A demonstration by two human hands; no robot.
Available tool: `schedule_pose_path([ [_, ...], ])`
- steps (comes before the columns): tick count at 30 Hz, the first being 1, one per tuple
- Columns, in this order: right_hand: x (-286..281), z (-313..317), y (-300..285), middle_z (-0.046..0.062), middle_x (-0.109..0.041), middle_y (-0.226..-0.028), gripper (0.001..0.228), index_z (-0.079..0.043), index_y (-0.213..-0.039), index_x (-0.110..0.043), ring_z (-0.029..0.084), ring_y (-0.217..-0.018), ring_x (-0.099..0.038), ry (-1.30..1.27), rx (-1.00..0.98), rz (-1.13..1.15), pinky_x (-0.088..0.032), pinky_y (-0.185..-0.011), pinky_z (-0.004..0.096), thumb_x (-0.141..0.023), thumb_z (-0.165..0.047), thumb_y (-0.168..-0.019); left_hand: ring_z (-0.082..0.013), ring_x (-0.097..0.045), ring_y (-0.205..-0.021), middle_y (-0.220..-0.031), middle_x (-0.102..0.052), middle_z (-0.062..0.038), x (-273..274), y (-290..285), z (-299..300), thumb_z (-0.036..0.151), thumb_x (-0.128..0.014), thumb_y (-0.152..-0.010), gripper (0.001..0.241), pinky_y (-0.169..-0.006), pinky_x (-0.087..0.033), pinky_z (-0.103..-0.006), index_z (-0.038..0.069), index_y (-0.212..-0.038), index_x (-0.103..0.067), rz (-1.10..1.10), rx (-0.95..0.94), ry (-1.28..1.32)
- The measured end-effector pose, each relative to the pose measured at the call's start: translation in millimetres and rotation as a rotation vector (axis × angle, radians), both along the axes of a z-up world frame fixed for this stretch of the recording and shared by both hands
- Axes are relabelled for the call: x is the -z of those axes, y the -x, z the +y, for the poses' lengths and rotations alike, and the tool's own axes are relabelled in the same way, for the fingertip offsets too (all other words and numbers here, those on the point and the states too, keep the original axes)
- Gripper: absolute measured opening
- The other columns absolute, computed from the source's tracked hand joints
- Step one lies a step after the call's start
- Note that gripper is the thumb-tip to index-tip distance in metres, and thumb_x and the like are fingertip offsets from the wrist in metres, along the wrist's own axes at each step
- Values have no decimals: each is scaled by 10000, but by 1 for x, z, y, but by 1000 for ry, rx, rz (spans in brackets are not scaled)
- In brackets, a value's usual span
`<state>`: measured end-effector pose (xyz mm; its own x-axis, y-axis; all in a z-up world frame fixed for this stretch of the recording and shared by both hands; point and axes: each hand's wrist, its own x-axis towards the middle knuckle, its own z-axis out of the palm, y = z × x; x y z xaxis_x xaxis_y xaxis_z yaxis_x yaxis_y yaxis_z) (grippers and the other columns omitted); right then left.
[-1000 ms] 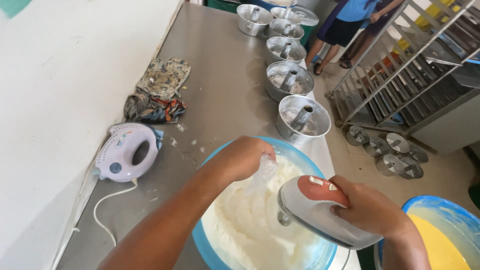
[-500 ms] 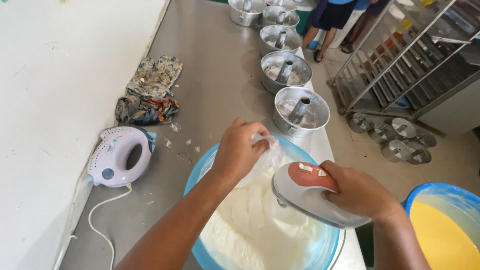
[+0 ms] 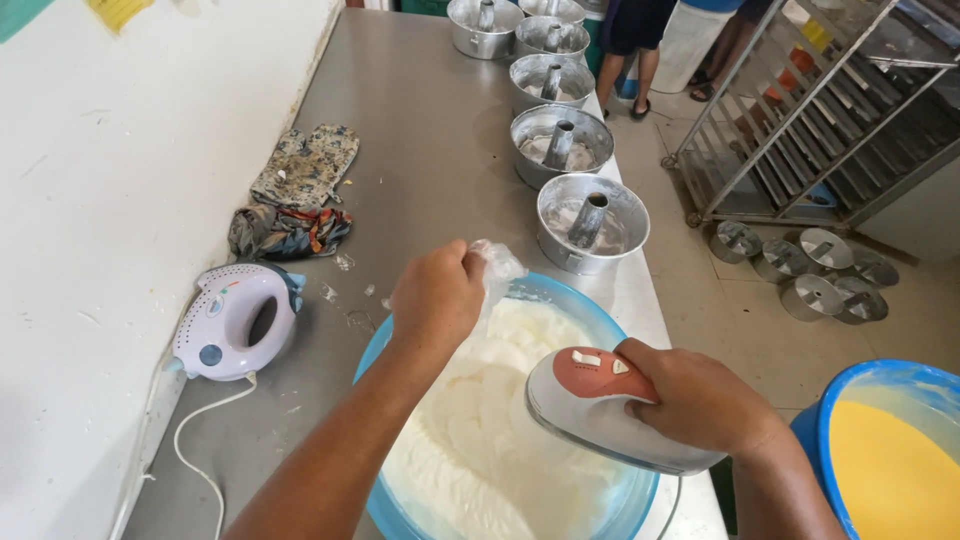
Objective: The person uses a hand mixer to blend a white batter in a blue bowl while holding a white cloth in the other hand. They occasionally scrape the sides of the bowl with the cloth to incorporate the mixture.
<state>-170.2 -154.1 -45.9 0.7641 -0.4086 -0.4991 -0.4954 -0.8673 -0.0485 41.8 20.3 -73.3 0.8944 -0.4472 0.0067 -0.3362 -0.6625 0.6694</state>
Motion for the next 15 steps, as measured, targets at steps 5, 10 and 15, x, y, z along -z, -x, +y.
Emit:
schedule_pose_path([
  [5,-7,-5,0,-84,-761,-1110,386,-366,-1245,-558,181,-985,-697,-9,3,0,-514,-825,365,-616,-337,-864,-334,-619,-870,-986,-680,-122,-7,-3,0,254,-492,-916,244,-653,-451,-462,137,-1100,-602,428,-101,223],
  [10,-11,-6,-9,-93,-775,-1083,387,-369,-1226,-576,190,-964,-706,-3,-33,-21,-507,-823,374,-621,-324,-844,-223,-532,-732,-872,-506,-70,0,1,11,138,-625,-663,324,-500,-435,-380,148,-965,-507,935,-233,601],
  [15,-12,-13,-38,211,-776,-1145,558,-191,-1354,-625,445,-1137,-717,-38,-35,-142,-558,-979,568,-790,-227,-822,-322,-668,-1038,-1168,-649,-212,-10,22,30,-78,-611,-737,610,-820,-576,-401,-20,-1344,-586,691,-47,683],
])
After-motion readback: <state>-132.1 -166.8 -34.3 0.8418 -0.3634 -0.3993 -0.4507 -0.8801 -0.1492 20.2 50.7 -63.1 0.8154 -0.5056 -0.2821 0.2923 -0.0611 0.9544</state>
